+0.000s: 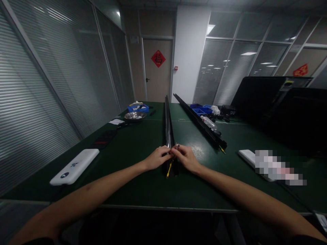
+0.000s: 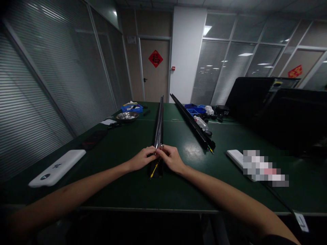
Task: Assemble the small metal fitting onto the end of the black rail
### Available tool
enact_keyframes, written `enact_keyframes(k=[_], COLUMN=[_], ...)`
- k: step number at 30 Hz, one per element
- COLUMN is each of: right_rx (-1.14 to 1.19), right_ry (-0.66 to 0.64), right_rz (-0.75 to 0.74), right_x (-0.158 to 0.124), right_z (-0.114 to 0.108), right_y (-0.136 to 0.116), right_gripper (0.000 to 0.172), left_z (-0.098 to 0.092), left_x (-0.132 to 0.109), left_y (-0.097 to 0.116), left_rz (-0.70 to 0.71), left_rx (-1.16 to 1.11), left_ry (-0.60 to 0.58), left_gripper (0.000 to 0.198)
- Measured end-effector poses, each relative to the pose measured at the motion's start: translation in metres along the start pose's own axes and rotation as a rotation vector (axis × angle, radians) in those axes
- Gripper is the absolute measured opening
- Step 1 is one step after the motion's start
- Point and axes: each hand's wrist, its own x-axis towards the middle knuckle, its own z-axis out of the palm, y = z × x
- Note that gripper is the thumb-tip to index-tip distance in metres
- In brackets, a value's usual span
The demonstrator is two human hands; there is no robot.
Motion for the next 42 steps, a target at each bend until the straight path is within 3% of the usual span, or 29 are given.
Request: enact_keyframes(k=[7, 13, 21, 30, 42], right_rx=[-0.036, -0.013, -0.043, -0.019, -0.078], right_ry=[0.041, 0.0, -0.013, -0.004, -0.023], right_rz=[-0.044, -0.018, -0.036, -0.048, -0.08], right_x=[-0.001, 0.001, 0.0, 0.001, -0.002], right_z=[-0.001, -0.002, -0.001, -0.003, -0.004], right_y=[-0.001, 0.004, 0.0, 0.007, -0.001], right_gripper=[0.043, 0.044, 0.043, 0.046, 0.043], left_z=[0.001, 0.0, 0.001, -0.001, 0.002], left_x=[0.0, -0.002, 0.001, -0.002, 0.0], left_y=[0.0, 0.003, -0.003, 0.007, 0.002], left_rz=[-0.015, -0.006, 0.0, -0.008, 0.018], left_rx=[-0.003, 0.032, 0.024, 0.011, -0.015], left_ry=[0.024, 0.055, -0.012, 0.024, 0.011], left_gripper=[0.026, 0.024, 0.023, 0.023, 0.022])
